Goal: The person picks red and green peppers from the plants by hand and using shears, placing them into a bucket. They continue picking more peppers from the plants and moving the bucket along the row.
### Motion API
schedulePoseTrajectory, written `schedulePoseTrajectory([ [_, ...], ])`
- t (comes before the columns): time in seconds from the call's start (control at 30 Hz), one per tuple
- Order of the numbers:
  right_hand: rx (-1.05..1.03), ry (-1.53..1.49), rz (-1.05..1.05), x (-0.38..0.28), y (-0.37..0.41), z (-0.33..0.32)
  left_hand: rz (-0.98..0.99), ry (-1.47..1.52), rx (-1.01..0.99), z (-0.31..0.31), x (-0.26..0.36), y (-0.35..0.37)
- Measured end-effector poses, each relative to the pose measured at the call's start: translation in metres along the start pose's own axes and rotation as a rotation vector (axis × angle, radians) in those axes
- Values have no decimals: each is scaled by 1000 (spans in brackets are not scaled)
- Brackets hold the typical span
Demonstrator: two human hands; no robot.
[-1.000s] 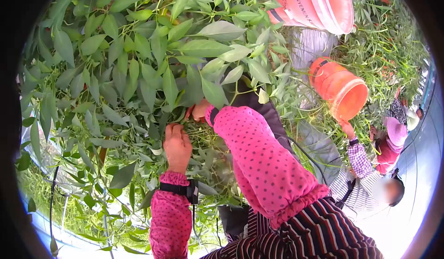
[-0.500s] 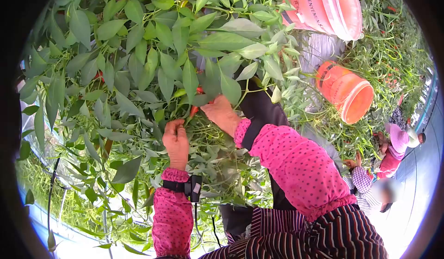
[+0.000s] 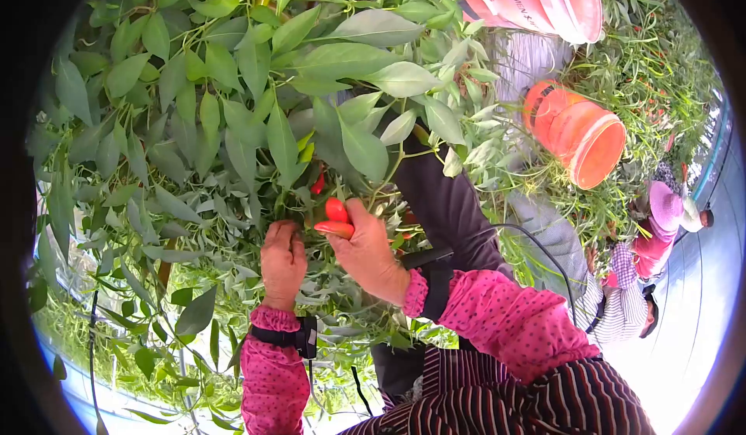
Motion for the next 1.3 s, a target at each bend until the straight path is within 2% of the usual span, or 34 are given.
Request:
schedulePoseTrajectory([
  [0.1,-39,109,178,-26,34,-1,40,-223,-120,-1,0,2],
  [0.17,-217,173,12,-38,74,-13,-12,-308,-213,1,-9,11],
  [0.3,-622,260,48,-38,63,-17,-23,-460,-275,1,-4,9],
  [0.33,-705,336,20,-42,55,-16,46,-507,-277,4,-11,14],
  [0.43,-581,620,-514,-54,23,1,265,-543,-285,0,-4,13],
  [0.47,-510,610,-575,-47,14,10,318,-540,-260,1,-8,19],
  [0.57,-398,630,-761,-6,-15,21,25,-324,-403,8,-18,33],
  [0.6,-515,676,-653,8,-24,21,147,-221,-326,0,-15,30],
  [0.7,-668,871,-686,29,-28,14,-406,280,-342,1,-20,23],
  [0.73,-648,921,-773,33,-22,11,-234,317,-236,4,-34,24],
  [0.83,-707,1016,-805,27,-17,16,-434,327,-171,7,-51,17],
  [0.87,-713,1021,-814,25,-14,11,-278,171,-179,6,-44,10],
  [0.93,-715,1051,-829,31,-11,16,-164,67,-194,13,-49,-3],
  [0.97,-637,1022,-892,36,-8,16,-108,14,-199,17,-48,-6],
  [1.03,-477,959,-1011,44,-4,16,-134,-206,-308,26,-48,-10],
  [1.1,-630,991,-927,25,-4,9,-89,-464,-390,33,-41,-10],
  [1.13,-700,1012,-884,18,-6,10,46,-599,-336,37,-38,-12],
  [1.23,-742,986,-805,10,-6,12,79,-565,-376,39,-43,-20],
  [1.27,-753,990,-797,8,-7,14,180,-485,-217,42,-50,-17],
  [1.3,-764,995,-789,7,-7,15,10,-331,-271,55,-79,-2],
])
Point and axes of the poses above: each hand's wrist, its own y-axis away from the middle knuckle, its own z-axis out of the palm, x = y × z, the point moved 1 cm from there along -y, towards the middle knuckle, and after that the axes turned 15 degrees about x, right-handed, at the moved point
